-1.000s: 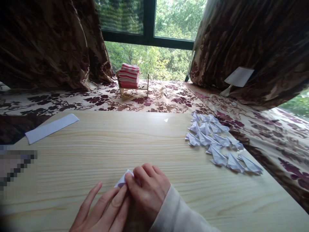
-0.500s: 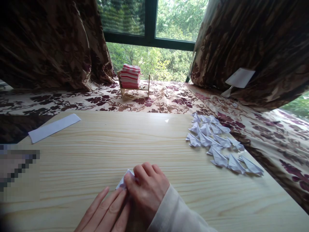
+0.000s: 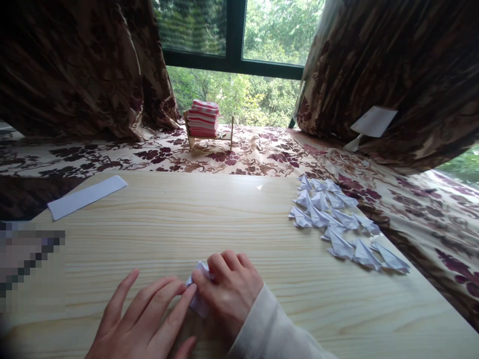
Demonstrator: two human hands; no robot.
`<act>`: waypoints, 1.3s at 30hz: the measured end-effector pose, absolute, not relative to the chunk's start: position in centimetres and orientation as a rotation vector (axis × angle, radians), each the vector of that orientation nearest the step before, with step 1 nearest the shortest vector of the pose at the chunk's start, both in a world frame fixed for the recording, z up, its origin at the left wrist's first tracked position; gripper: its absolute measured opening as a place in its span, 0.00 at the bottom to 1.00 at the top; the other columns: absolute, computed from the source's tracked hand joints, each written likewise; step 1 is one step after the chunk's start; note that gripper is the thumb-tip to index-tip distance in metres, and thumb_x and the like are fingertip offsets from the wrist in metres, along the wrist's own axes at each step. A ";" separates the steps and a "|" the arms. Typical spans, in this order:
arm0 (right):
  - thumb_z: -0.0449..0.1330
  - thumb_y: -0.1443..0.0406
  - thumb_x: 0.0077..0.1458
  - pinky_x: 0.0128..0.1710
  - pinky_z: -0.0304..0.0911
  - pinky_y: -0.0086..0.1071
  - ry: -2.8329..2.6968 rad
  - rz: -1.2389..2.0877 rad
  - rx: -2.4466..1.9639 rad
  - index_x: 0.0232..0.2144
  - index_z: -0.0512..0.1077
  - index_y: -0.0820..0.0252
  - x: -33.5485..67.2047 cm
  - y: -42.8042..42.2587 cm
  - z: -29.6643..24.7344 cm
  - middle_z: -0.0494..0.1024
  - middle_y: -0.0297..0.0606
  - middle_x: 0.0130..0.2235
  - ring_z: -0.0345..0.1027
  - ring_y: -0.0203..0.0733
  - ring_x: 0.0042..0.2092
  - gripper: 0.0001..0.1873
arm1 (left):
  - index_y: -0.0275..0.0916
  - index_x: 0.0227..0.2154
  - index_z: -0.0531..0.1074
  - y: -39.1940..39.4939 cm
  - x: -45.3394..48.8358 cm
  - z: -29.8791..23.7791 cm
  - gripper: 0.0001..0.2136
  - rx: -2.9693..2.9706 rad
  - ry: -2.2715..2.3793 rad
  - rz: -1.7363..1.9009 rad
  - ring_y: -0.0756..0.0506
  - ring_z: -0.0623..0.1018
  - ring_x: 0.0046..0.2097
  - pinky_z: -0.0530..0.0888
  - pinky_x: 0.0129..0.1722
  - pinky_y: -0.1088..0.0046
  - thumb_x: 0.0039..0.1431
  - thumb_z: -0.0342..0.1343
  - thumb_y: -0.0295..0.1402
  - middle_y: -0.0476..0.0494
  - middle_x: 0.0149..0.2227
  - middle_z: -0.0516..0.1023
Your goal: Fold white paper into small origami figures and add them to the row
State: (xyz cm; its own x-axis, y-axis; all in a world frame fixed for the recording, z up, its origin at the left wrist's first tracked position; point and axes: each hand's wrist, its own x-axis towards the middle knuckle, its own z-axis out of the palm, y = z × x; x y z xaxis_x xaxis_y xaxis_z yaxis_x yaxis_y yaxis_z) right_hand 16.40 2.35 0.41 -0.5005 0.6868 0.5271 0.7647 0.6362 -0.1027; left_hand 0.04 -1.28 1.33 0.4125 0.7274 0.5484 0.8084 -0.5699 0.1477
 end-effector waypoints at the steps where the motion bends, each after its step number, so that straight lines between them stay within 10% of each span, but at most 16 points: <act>1: 0.57 0.64 0.50 0.29 0.47 0.32 -2.325 -0.202 -1.135 0.37 0.68 0.53 16.4 2.4 0.3 0.66 0.34 0.30 0.55 0.39 0.31 0.09 | 0.39 0.38 0.74 -1.2 0.0 1.4 0.15 -2.528 -1.399 -0.845 0.45 0.74 0.42 0.46 0.59 0.55 0.56 0.47 0.42 0.45 0.37 0.78; 39: 0.49 0.71 0.52 0.30 0.51 0.34 -2.328 -0.318 -1.020 0.36 0.70 0.60 17.1 1.4 0.3 0.70 0.38 0.29 0.58 0.41 0.32 0.11 | 0.38 0.42 0.69 -0.8 -1.4 2.0 0.16 -2.594 -1.318 -0.703 0.46 0.68 0.40 0.38 0.58 0.56 0.54 0.47 0.40 0.48 0.36 0.74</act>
State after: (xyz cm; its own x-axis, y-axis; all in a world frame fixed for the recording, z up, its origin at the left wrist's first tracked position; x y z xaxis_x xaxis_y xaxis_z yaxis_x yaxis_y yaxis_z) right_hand 17.10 1.37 0.26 -0.5455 0.5962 0.5890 0.7325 0.6807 -0.0107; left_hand -1.35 -0.76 2.02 0.5048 0.7241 0.4699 0.7935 -0.6036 0.0778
